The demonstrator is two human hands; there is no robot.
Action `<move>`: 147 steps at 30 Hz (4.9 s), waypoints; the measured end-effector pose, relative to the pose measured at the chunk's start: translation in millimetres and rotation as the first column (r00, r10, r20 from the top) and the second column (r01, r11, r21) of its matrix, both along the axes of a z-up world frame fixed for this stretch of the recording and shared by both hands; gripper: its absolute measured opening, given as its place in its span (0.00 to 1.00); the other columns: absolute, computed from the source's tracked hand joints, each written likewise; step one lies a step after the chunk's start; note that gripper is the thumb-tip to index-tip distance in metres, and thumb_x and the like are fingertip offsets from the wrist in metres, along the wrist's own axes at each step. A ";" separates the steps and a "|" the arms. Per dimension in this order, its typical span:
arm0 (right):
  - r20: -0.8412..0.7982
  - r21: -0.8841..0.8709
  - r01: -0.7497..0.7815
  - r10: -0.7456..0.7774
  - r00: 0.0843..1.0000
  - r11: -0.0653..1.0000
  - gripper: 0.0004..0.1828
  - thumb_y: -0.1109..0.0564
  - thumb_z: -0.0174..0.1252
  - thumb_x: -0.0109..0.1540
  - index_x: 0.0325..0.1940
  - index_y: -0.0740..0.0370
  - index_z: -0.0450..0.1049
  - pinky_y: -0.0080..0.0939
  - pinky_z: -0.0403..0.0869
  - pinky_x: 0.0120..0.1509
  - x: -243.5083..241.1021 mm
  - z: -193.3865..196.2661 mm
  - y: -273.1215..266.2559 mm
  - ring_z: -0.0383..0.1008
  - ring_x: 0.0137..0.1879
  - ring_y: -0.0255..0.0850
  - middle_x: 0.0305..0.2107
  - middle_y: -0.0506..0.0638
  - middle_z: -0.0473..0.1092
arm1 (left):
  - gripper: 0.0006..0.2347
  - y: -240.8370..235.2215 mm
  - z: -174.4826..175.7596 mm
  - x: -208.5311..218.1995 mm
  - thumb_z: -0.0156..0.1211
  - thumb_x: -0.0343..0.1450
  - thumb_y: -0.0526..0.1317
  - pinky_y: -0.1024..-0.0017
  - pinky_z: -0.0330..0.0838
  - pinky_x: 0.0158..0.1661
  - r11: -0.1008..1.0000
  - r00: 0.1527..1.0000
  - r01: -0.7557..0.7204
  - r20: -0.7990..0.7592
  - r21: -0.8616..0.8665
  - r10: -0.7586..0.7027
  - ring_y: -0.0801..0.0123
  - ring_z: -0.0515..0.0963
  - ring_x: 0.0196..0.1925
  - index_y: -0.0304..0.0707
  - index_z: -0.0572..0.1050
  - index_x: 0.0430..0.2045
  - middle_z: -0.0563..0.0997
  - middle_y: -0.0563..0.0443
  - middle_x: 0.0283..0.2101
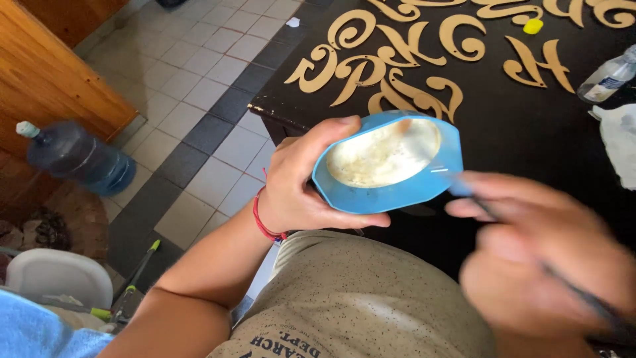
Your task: Applying lacquer or paint to wooden letter cutouts using a small brush
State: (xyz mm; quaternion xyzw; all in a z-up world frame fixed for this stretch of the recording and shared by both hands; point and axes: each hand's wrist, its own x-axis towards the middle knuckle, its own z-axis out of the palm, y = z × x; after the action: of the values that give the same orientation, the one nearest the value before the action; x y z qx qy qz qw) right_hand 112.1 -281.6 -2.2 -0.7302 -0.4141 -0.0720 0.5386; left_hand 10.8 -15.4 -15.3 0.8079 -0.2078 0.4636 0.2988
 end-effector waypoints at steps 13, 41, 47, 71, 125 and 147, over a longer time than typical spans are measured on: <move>0.300 0.148 -0.217 0.165 0.940 0.965 0.10 0.62 0.49 0.60 0.28 0.70 0.73 0.45 0.79 0.52 -41.7 37.9 29.0 0.81 0.45 0.52 0.36 0.63 0.75 | 0.42 -2.1 7.6 -0.6 0.81 0.56 0.61 0.72 0.83 0.51 0.995 0.998 -0.059 -0.015 0.085 0.061 0.66 0.87 0.50 0.37 0.66 0.58 0.77 0.50 0.56; 0.572 -0.082 0.120 -0.052 0.819 0.989 0.08 0.71 0.56 0.69 0.37 0.75 0.79 0.51 0.74 0.50 -42.3 60.5 14.0 0.79 0.43 0.53 0.38 0.64 0.78 | 0.35 -8.2 22.6 -0.2 0.80 0.68 0.58 0.70 0.81 0.43 0.930 0.989 -0.134 -0.019 0.341 0.149 0.65 0.88 0.48 0.36 0.66 0.58 0.81 0.48 0.56; -0.133 0.216 0.075 -0.046 0.990 0.974 0.19 0.55 0.44 0.71 0.34 0.75 0.60 0.38 0.69 0.29 -21.8 20.9 26.9 0.75 0.27 0.50 0.26 0.70 0.72 | 0.38 -9.7 20.0 5.7 0.84 0.64 0.57 0.68 0.84 0.50 0.949 0.985 -0.142 -0.056 0.283 0.164 0.61 0.87 0.53 0.34 0.66 0.58 0.78 0.46 0.58; -0.110 0.531 0.431 -0.445 0.889 0.730 0.28 0.38 0.52 0.69 0.47 0.68 0.61 0.40 0.75 0.32 16.4 -34.8 -46.2 0.76 0.31 0.51 0.37 0.69 0.73 | 0.23 -115.2 -40.6 222.4 0.72 0.64 0.56 0.63 0.75 0.34 0.983 0.470 0.024 -0.870 0.181 0.149 0.59 0.82 0.37 0.43 0.69 0.40 0.81 0.50 0.37; 0.528 0.014 -0.247 0.202 0.825 0.969 0.03 0.66 0.55 0.61 0.36 0.70 0.68 0.50 0.85 0.49 -27.1 3.2 -3.3 0.81 0.43 0.56 0.36 0.68 0.74 | 0.14 -38.9 -16.4 -36.6 0.41 0.78 0.46 0.81 0.81 0.28 0.792 0.741 -0.020 -0.541 -0.611 -0.398 0.66 0.88 0.30 0.38 0.74 0.40 0.83 0.49 0.28; 0.084 0.347 0.216 -0.260 0.962 0.913 0.18 0.61 0.42 0.74 0.39 0.82 0.63 0.45 0.70 0.37 -34.4 -5.6 4.8 0.75 0.32 0.56 0.29 0.73 0.70 | 0.15 -45.5 -10.9 -35.9 0.40 0.78 0.45 0.79 0.79 0.30 0.835 0.758 -0.033 -0.558 -0.549 -0.337 0.65 0.88 0.28 0.36 0.75 0.38 0.82 0.48 0.25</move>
State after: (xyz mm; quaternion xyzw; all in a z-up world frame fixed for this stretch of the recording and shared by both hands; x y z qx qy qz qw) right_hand 77.7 -276.8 -7.8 -0.6670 -0.3375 -0.2534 0.6140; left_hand -25.1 -60.9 -26.1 0.7810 -0.0271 0.1747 0.5990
